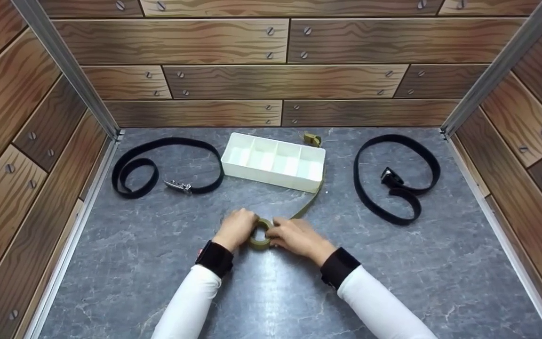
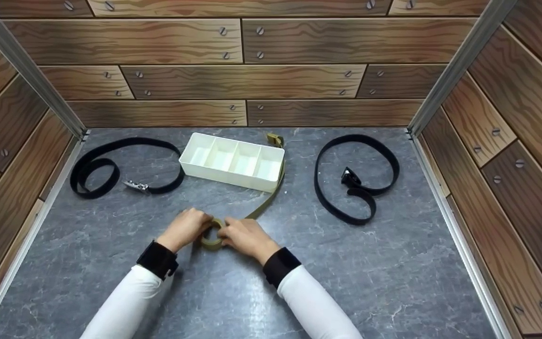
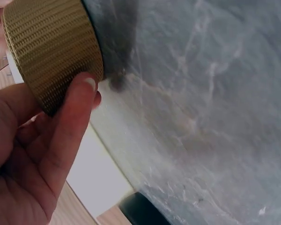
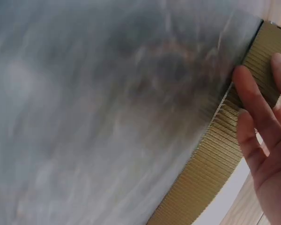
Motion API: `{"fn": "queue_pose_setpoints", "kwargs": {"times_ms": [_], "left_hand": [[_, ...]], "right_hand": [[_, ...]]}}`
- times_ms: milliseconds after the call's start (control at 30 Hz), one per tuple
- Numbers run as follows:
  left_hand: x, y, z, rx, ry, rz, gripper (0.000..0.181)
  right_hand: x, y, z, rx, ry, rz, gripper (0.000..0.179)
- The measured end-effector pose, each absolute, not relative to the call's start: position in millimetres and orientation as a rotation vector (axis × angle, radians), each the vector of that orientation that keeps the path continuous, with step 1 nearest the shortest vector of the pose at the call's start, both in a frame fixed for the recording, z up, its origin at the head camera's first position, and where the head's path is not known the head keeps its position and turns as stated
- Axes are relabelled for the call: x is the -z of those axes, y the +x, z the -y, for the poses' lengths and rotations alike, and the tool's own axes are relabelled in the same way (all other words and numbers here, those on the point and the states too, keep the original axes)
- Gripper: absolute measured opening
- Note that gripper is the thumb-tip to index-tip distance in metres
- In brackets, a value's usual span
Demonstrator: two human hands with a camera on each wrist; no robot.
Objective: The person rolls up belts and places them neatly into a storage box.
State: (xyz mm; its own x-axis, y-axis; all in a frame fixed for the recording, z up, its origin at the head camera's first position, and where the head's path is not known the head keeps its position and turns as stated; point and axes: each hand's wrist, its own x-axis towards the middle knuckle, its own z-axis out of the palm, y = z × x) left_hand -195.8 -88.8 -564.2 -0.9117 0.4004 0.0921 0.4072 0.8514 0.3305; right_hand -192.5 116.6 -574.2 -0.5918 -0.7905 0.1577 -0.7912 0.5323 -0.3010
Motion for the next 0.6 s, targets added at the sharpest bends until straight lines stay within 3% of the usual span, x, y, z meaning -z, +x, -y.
{"fn": "queue_pose_setpoints", "kwargs": {"times_ms": [200, 467, 600], "left_hand": [[567.1, -196.1, 89.0, 0.563, -0.726, 2.992, 0.011], [566.2, -188.7, 87.0, 0.773, -0.455, 3.047, 0.012], [564.5, -188.1, 83.2, 0.727, -0.474, 3.056, 0.017]], "right_hand": [[576.2, -187.1, -107.9, -0.447, 1.487, 2.595, 0.014], [574.7, -180.4, -103.9, -0.393, 1.325, 2.697, 0.021], [573.6, -180.0, -103.5, -0.469, 1.389, 2.690, 0.016]]}}
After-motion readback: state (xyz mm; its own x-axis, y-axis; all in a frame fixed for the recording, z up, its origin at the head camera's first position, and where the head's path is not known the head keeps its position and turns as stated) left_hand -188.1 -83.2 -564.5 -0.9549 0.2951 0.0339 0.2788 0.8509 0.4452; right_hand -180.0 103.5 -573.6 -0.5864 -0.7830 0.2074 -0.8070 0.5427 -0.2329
